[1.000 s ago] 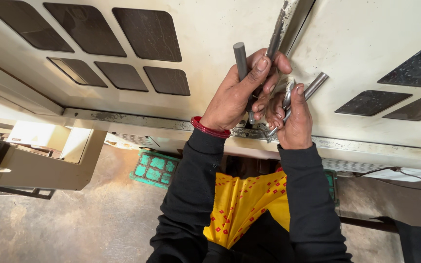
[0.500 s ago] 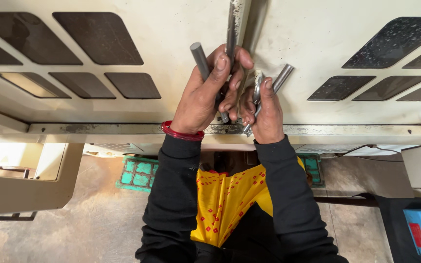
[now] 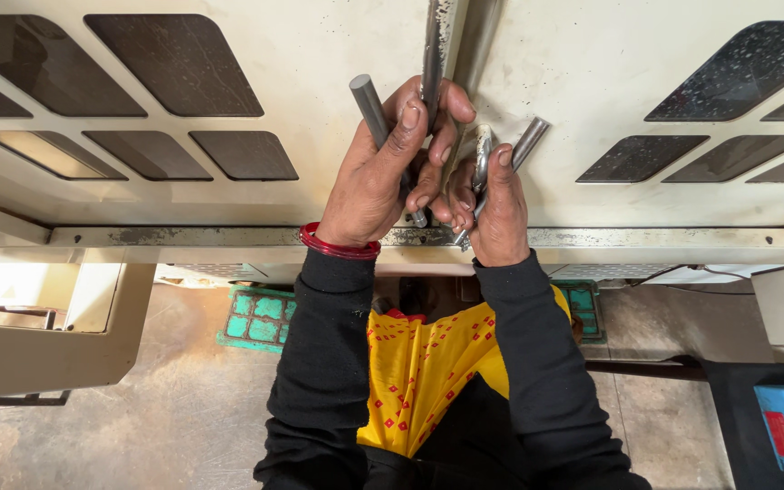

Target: The person holds two metal rods and uses a T-handle tool to work on a latch mechanism on a white appliance door. They manipulate the rods and tool to adjust or remove the latch, then place the rods into a green tray.

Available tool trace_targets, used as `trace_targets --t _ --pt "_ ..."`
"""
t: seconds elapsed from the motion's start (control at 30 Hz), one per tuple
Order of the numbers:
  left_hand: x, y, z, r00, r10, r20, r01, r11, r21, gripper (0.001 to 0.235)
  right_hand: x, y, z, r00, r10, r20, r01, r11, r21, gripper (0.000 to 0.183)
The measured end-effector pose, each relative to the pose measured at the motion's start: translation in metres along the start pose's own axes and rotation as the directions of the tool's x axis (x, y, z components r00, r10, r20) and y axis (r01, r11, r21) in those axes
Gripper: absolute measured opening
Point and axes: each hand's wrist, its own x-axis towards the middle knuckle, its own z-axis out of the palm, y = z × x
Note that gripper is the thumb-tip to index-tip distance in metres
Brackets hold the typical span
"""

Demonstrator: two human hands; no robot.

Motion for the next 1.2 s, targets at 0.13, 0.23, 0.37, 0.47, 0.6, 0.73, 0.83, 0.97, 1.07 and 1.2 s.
trace_targets --t 0.13,0.23,0.37,0.47,0.6,0.73,0.83,0.97,1.07,1.2 --pt "0.0 -0.001 0.0 1.0 0.005 0.001 -0.005 1.0 -0.004 0.056 -0.001 0.002 0.0 0.999 0.014 -0.032 -0.014 1.0 -0.011 0.074" --pt "-0.001 -0.002 0.0 1.0 -0.002 0.003 0.002 1.0 -0.01 0.055 -0.002 0.002 0.0 0.996 0.044 -0.071 -0.045 0.999 -0.005 0.073" --pt "-0.001 -0.003 -0.002 1.0 0.001 0.011 -0.001 1.0 -0.012 0.054 -0.003 0.004 -0.001 0.994 0.068 -0.081 -0.068 0.998 -0.001 0.072" --pt "-0.002 -0.004 -0.002 1.0 0.0 0.009 0.0 1.0 -0.01 0.053 -0.004 0.006 -0.001 0.995 0.056 -0.08 -0.056 0.998 0.006 0.071" --pt "-0.001 -0.005 -0.003 1.0 0.01 0.018 -0.01 1.0 -0.001 0.052 -0.002 0.006 -0.002 0.997 0.049 -0.056 -0.048 0.999 0.008 0.074" --pt "0.0 -0.007 -0.005 0.999 0.006 0.033 -0.004 0.999 -0.035 0.051 -0.003 0.007 -0.004 0.996 0.058 -0.066 -0.058 0.998 0.005 0.075" --pt "0.001 -0.009 -0.007 0.999 0.018 0.043 -0.016 0.999 -0.043 0.051 -0.001 0.01 -0.006 0.995 0.077 -0.062 -0.075 0.996 0.044 0.075" --pt "0.0 -0.012 -0.009 0.999 0.021 0.034 -0.02 0.999 -0.036 0.051 0.001 0.014 -0.008 0.995 0.079 -0.062 -0.076 0.995 0.059 0.075" --pt "0.003 -0.015 -0.01 0.999 0.025 0.026 -0.024 0.999 -0.028 0.052 0.002 0.015 -0.01 0.995 0.087 -0.046 -0.084 0.994 0.071 0.076" --pt "0.002 -0.016 -0.01 1.0 0.016 -0.001 -0.016 1.0 -0.015 0.052 0.003 0.017 -0.011 0.999 0.051 0.004 -0.052 0.994 0.095 0.072"
